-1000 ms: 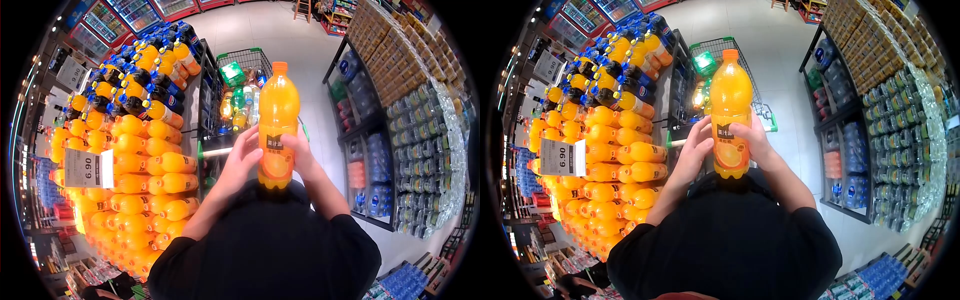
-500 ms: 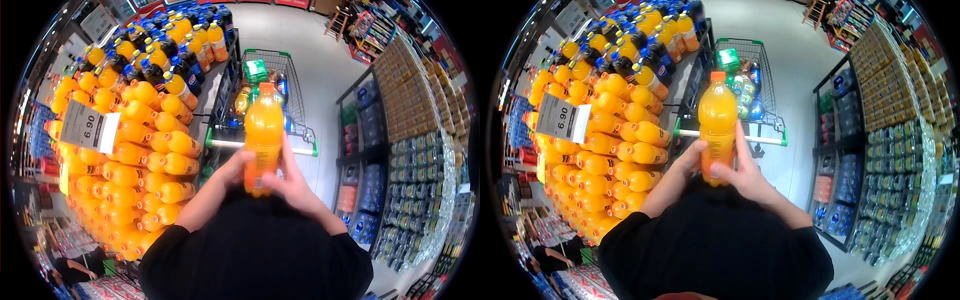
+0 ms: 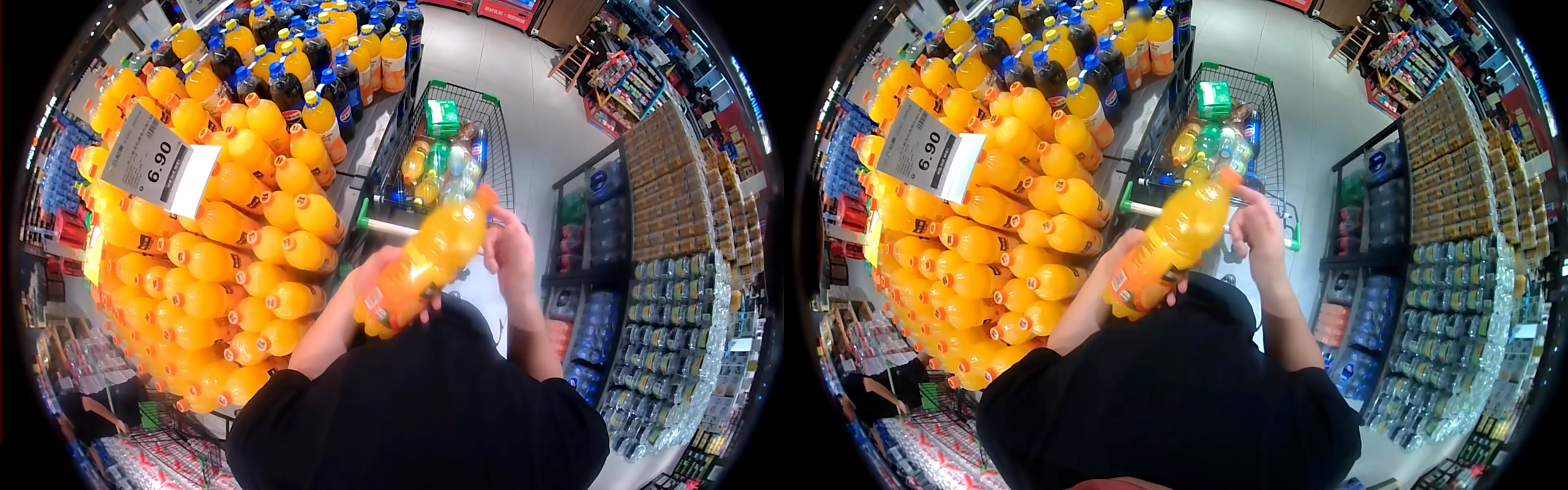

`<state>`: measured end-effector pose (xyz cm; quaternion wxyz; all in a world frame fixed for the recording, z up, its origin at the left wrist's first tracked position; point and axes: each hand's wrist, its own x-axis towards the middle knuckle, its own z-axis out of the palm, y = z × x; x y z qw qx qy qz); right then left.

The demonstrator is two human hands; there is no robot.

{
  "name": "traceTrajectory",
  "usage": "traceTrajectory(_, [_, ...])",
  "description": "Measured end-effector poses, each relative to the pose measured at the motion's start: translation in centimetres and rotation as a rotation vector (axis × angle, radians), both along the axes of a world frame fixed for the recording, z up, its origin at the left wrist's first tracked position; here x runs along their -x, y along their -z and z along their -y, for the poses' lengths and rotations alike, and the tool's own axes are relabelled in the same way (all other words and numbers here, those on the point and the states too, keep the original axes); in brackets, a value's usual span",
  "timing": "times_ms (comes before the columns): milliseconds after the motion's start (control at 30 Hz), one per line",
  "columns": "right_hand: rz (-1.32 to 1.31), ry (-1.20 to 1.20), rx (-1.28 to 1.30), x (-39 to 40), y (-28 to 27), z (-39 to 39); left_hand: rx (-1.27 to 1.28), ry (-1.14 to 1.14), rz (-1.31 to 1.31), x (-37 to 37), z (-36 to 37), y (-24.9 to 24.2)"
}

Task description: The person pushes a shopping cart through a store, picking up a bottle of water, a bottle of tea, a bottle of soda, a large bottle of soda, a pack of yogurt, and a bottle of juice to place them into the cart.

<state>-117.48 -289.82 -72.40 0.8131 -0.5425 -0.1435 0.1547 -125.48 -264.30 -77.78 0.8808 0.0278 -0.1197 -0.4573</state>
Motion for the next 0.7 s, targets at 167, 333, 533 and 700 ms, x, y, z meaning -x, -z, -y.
traceTrajectory(167, [-0.056, 0.094, 0.331, 0.1, -1.4, -0.3, -0.350, 0.090, -0.179, 1.9, -1.0, -1.5])
traceTrajectory(333, [-0.142, 0.103, 0.431, 0.6, -1.2, 0.4, -0.367, 0.087, -0.290, 1.6, -1.9, 0.6])
traceTrajectory(533, [0.068, 0.059, 0.421, -6.3, -6.8, -3.8, -0.500, -0.313, -0.228, 0.5, -2.8, 4.7])
traceTrajectory(700, [0.613, 0.024, 1.083, -13.6, -8.6, -10.1, -0.908, -0.419, -0.112, 0.4, -3.5, 3.7])
